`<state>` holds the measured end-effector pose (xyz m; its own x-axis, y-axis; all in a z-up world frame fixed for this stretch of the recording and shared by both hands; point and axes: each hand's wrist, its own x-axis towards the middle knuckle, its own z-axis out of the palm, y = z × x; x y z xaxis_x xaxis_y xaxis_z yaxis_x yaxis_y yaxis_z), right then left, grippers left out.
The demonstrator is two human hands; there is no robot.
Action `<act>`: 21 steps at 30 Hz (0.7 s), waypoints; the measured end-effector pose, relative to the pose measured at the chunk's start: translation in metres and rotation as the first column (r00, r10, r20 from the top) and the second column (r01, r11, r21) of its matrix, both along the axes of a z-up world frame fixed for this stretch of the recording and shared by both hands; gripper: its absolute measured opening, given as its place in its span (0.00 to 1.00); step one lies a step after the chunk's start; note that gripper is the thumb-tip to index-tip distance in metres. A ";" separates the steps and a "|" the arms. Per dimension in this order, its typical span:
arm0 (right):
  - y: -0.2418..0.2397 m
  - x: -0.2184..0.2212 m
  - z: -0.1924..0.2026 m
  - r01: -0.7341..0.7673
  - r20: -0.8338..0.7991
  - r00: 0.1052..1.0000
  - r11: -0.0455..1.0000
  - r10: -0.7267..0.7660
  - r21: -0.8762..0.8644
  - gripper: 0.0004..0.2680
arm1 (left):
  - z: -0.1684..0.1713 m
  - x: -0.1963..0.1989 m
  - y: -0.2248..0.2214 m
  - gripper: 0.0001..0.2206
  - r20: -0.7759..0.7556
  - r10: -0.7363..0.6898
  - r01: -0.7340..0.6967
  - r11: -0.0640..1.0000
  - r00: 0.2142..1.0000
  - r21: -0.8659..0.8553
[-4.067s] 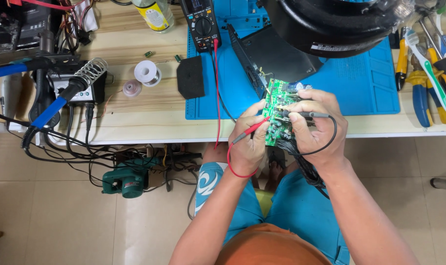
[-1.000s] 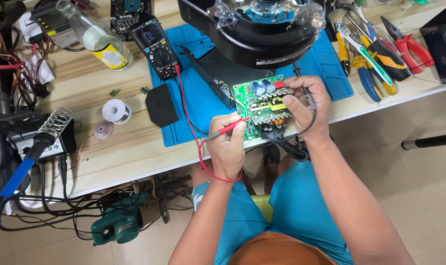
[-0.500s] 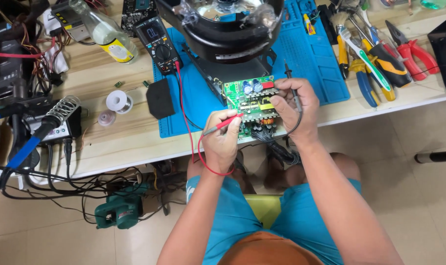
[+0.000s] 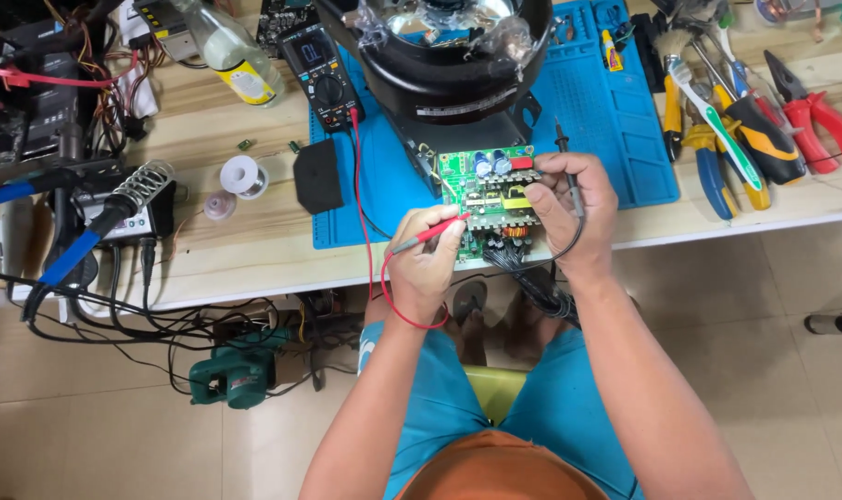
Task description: Testing a circuit board with multimeter probes to diagnose issues at a repair bench.
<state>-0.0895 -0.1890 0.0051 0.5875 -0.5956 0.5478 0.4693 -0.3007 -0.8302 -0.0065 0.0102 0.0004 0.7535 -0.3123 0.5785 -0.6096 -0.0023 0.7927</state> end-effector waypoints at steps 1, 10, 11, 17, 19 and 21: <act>-0.001 0.000 0.000 0.002 -0.001 1.000 1.000 -0.002 -0.001 0.10 | -0.002 0.000 -0.001 0.06 -0.001 -0.002 0.002 1.000 1.000 -0.001; 0.000 0.001 0.002 0.005 -0.053 0.999 1.000 -0.007 -0.026 0.10 | -0.003 -0.004 0.001 0.08 -0.149 0.070 -0.064 0.997 0.986 0.041; 0.000 0.001 0.002 0.016 -0.057 0.998 0.999 -0.019 -0.037 0.10 | -0.001 -0.004 0.001 0.07 -0.116 0.048 -0.047 0.999 0.992 0.017; 0.004 0.002 0.005 0.037 -0.072 0.997 0.998 -0.041 -0.055 0.10 | 0.003 -0.002 0.001 0.07 -0.039 -0.051 0.049 0.998 0.998 -0.040; 0.004 0.002 0.005 0.042 -0.078 0.996 0.997 -0.047 -0.068 0.10 | 0.003 0.000 0.002 0.07 -0.038 -0.066 0.064 0.997 0.997 -0.044; 0.004 0.002 0.006 0.056 -0.089 0.994 0.995 -0.064 -0.086 0.10 | 0.004 0.001 0.004 0.09 -0.058 -0.111 0.108 0.993 0.992 -0.051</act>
